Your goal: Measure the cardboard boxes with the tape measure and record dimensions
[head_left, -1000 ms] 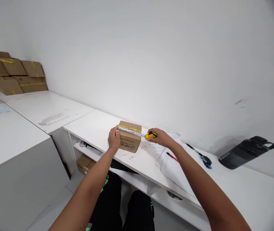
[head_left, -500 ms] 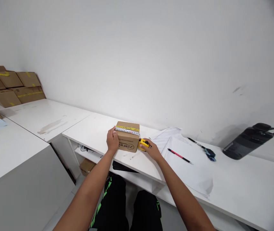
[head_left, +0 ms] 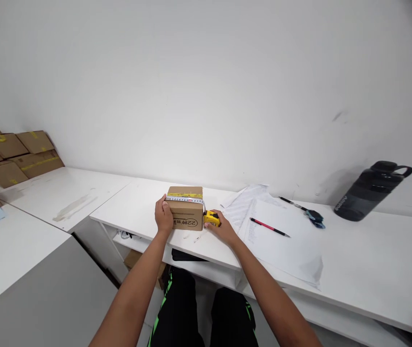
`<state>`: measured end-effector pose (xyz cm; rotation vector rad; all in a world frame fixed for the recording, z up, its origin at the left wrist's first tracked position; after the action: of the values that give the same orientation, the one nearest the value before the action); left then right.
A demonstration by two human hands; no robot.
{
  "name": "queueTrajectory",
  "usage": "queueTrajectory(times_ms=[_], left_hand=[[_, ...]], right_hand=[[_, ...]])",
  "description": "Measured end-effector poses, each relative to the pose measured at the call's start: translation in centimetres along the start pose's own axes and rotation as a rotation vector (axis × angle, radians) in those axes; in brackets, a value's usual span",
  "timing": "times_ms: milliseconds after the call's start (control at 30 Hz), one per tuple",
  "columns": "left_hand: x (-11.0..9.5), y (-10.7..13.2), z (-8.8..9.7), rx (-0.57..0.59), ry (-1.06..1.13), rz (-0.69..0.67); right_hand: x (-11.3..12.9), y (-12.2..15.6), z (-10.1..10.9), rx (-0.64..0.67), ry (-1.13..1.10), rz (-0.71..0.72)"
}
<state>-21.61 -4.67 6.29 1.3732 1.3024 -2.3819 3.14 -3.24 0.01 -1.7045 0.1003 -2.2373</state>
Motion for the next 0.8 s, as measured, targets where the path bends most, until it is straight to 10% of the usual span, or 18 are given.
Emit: queueTrajectory(times_ms=[800], left_hand=[[-0.4,-5.6,3.8,0.422,-0.187,0.102]], right_hand=[[0.7,0.8,-1.2,-0.065,0.327,0.067]])
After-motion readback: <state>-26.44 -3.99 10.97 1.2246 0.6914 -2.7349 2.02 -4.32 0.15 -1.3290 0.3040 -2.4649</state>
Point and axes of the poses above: each hand's wrist, its own y-axis away from the middle knuckle, its own z-axis out of the back of the hand, x = y × z, the point moved 1 cm from there along -y, towards the middle knuckle, and after that the axes turned 3 degrees about -y, right-handed, at the moved point
